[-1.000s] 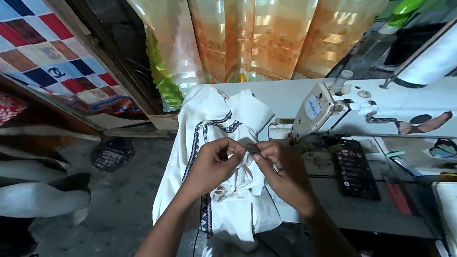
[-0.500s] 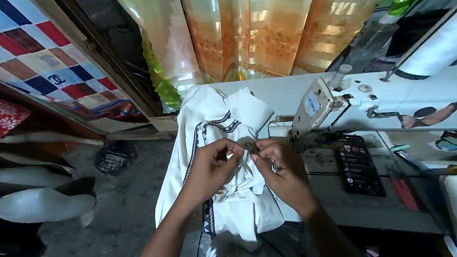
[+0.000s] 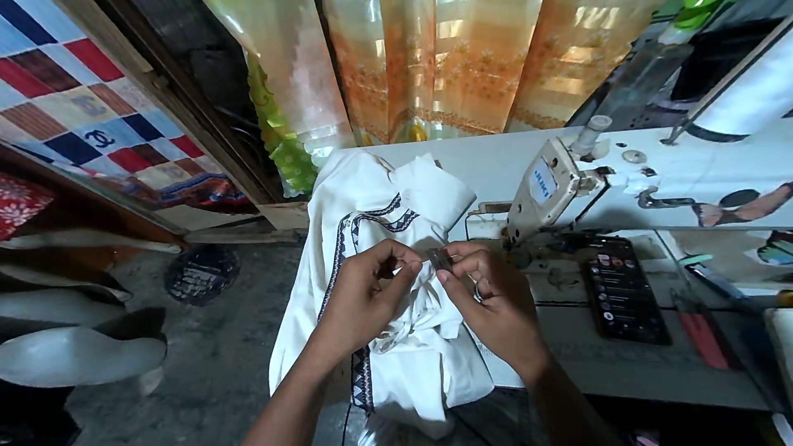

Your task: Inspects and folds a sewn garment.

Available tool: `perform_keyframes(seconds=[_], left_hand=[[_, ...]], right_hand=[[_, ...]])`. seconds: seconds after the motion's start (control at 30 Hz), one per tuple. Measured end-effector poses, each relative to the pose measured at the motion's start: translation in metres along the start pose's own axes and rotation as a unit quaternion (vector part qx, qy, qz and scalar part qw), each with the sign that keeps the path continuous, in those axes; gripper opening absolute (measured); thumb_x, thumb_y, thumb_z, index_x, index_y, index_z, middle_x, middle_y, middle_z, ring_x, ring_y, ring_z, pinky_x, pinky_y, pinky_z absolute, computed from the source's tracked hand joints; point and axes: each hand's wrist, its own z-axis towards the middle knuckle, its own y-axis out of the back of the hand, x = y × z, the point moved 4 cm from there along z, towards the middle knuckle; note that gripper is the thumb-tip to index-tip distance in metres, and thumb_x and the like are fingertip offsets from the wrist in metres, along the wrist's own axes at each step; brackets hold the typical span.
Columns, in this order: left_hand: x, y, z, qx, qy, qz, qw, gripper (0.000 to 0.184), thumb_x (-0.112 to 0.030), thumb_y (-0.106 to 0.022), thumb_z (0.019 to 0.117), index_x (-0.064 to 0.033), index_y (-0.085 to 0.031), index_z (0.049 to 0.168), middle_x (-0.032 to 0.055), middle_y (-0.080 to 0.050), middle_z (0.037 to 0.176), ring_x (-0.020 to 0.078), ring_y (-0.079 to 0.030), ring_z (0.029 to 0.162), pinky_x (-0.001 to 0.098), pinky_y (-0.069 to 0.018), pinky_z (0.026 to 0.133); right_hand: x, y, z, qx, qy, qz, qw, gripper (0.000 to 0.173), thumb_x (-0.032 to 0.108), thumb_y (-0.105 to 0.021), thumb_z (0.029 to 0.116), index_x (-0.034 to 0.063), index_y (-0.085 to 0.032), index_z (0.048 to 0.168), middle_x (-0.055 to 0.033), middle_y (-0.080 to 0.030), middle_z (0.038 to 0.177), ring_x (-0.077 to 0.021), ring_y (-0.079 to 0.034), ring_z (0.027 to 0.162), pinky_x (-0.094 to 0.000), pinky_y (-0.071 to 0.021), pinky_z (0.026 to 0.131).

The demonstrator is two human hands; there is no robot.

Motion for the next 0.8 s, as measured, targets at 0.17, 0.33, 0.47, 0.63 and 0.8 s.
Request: perform_keyframes(seconds=[0.17,0.33,0.47,0.63,0.8], left_hand=[[0.0001,0.0003,0.0013,0.0,0.001,-0.001,1.0,0.006,-0.009,-0.062,0.0983,-0.0064,-0.067,0.101,-0.0044,-0.067,0.082,-0.0007,-0.063,0.071,0.0157,-0.0541,0.065],[-0.0011,-0.0011,0.0011,-0.003,0.005,0.0,1.0,0.007,-0.009,-0.062,0.0982,-0.0068,-0.067,0.101,-0.0048,-0.067,0.083,-0.0009,-0.063,0.071,0.0157,-0.0544,0.066],[-0.0001,-0.0017,0.0011,-0.003,-0.001,0.0,1.0,0.006,-0.01,-0.062,0.0981,-0.0067,-0.067,0.101,-0.0049,-0.067,0.082,-0.0008,-0.063,0.071,0.0157,-0.0542,0.065],[-0.0001,-0.0017,0.0013,-0.004,0.0,0.004,1.0,0.006,-0.009,-0.062,0.0978,-0.0068,-0.067,0.101,-0.0044,-0.067,0.084,-0.0002,-0.063,0.072,0.0162,-0.0548,0.066],[-0.0013,-0.0021,0.0007,-0.006,-0.016,0.023,1.0,0.008,-0.01,-0.061,0.0988,-0.0061,-0.067,0.101,-0.0036,-0.068,0.087,-0.0002,-0.065,0.075,0.0171,-0.0561,0.07]], right_hand=[[-0.0005,-0.0001,0.0001,0.002,0.0,-0.014,1.0,0.011,0.016,-0.066,0.0957,0.0084,-0.062,0.089,-0.0047,-0.069,0.113,-0.0027,-0.065,0.103,-0.0166,-0.0554,0.081],[0.0004,-0.0005,-0.001,-0.013,0.009,-0.018,1.0,0.011,0.014,-0.067,0.0953,0.0067,-0.061,0.088,-0.0063,-0.069,0.113,-0.0024,-0.065,0.101,-0.0151,-0.0548,0.079],[0.0002,-0.0002,-0.0014,-0.013,0.012,-0.019,1.0,0.011,0.013,-0.067,0.095,0.0069,-0.061,0.088,-0.0066,-0.069,0.113,-0.0031,-0.066,0.102,-0.0156,-0.0552,0.079],[0.0001,-0.001,-0.0014,-0.01,0.017,-0.023,1.0,0.011,0.013,-0.067,0.095,0.0072,-0.062,0.088,-0.0066,-0.068,0.114,-0.003,-0.065,0.102,-0.0153,-0.0545,0.08],[0.0009,-0.0036,-0.001,-0.021,0.039,-0.041,0.998,0.012,0.012,-0.069,0.0941,0.0049,-0.063,0.087,-0.009,-0.068,0.113,-0.0045,-0.065,0.103,-0.0157,-0.0548,0.082]])
